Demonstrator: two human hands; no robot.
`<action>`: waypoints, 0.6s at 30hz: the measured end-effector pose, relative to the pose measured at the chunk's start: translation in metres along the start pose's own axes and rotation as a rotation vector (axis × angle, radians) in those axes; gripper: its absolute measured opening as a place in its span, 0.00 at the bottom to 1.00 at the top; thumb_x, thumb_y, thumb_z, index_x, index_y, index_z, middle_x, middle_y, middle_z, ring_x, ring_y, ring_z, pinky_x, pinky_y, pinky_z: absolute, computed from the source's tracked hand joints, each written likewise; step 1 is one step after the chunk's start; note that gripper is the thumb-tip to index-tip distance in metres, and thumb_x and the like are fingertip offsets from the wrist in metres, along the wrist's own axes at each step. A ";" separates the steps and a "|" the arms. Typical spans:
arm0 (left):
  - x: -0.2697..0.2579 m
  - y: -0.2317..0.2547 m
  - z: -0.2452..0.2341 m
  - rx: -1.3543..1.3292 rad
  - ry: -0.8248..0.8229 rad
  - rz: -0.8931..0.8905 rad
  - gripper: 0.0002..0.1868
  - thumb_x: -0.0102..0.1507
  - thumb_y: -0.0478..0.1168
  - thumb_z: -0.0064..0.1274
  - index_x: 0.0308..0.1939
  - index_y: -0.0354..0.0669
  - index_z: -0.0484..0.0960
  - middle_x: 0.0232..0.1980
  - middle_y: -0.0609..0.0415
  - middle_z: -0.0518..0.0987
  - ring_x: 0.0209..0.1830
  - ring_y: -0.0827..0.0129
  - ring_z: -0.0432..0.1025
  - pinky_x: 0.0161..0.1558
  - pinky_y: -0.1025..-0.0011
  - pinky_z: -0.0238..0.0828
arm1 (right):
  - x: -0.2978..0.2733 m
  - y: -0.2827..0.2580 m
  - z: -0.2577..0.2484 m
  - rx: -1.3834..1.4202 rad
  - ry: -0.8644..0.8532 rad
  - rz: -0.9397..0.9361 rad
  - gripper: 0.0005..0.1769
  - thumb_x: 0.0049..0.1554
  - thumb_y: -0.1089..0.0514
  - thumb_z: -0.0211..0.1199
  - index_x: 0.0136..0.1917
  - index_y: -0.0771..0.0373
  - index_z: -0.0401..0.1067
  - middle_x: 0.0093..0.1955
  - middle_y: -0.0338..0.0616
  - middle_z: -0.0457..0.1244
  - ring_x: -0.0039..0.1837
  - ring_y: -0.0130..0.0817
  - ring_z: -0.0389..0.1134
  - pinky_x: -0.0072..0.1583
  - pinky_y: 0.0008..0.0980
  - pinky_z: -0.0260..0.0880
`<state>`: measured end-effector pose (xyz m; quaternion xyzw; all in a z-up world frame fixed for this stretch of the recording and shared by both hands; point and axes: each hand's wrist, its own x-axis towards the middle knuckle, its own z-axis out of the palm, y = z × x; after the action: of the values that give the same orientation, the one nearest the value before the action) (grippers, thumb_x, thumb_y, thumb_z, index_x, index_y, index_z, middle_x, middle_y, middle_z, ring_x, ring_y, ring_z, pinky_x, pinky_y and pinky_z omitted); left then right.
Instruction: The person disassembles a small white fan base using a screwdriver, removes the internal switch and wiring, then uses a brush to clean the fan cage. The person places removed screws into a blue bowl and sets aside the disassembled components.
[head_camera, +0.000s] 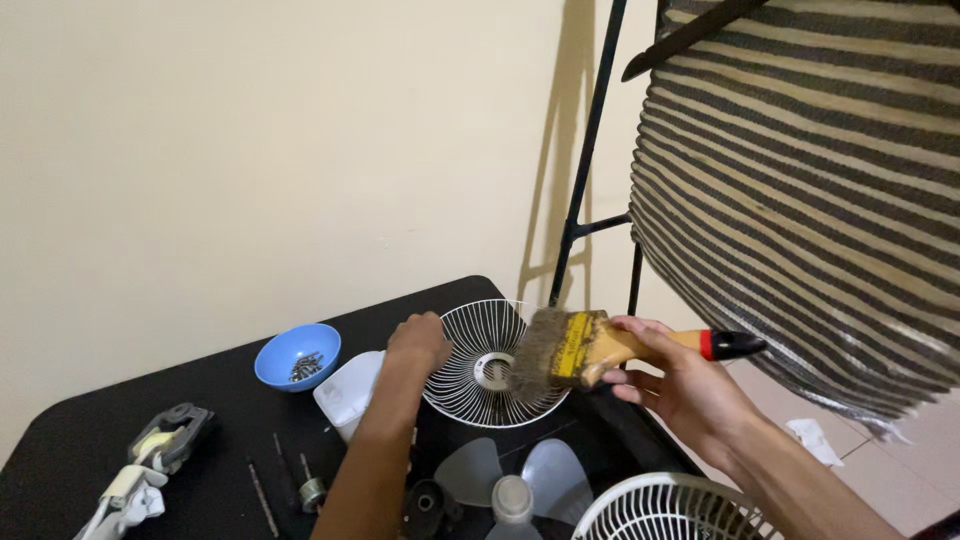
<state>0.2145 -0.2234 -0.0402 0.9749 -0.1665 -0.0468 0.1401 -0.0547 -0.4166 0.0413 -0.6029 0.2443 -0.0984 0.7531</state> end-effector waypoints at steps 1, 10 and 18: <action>0.003 -0.003 0.003 -0.007 0.029 0.003 0.19 0.64 0.40 0.55 0.58 0.37 0.80 0.63 0.38 0.77 0.64 0.47 0.73 0.63 0.57 0.72 | 0.004 0.000 0.002 -0.010 -0.006 -0.009 0.23 0.66 0.46 0.44 0.65 0.59 0.70 0.56 0.46 0.64 0.51 0.34 0.66 0.54 0.33 0.70; 0.024 -0.007 0.003 -0.082 0.076 -0.027 0.21 0.66 0.39 0.50 0.61 0.33 0.74 0.62 0.32 0.76 0.64 0.43 0.72 0.63 0.55 0.71 | 0.034 0.003 0.015 -0.044 -0.064 -0.065 0.22 0.65 0.48 0.46 0.64 0.59 0.70 0.57 0.44 0.65 0.52 0.35 0.67 0.55 0.34 0.70; -0.003 0.001 -0.023 -0.582 0.126 0.134 0.25 0.72 0.51 0.39 0.61 0.32 0.66 0.55 0.32 0.79 0.56 0.47 0.76 0.60 0.56 0.70 | 0.034 0.004 0.029 0.021 -0.069 -0.143 0.21 0.63 0.50 0.55 0.65 0.60 0.71 0.50 0.45 0.67 0.49 0.33 0.67 0.52 0.32 0.70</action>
<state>0.2145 -0.2172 -0.0177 0.8817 -0.2011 -0.0229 0.4263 -0.0120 -0.4055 0.0339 -0.6139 0.1738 -0.1336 0.7583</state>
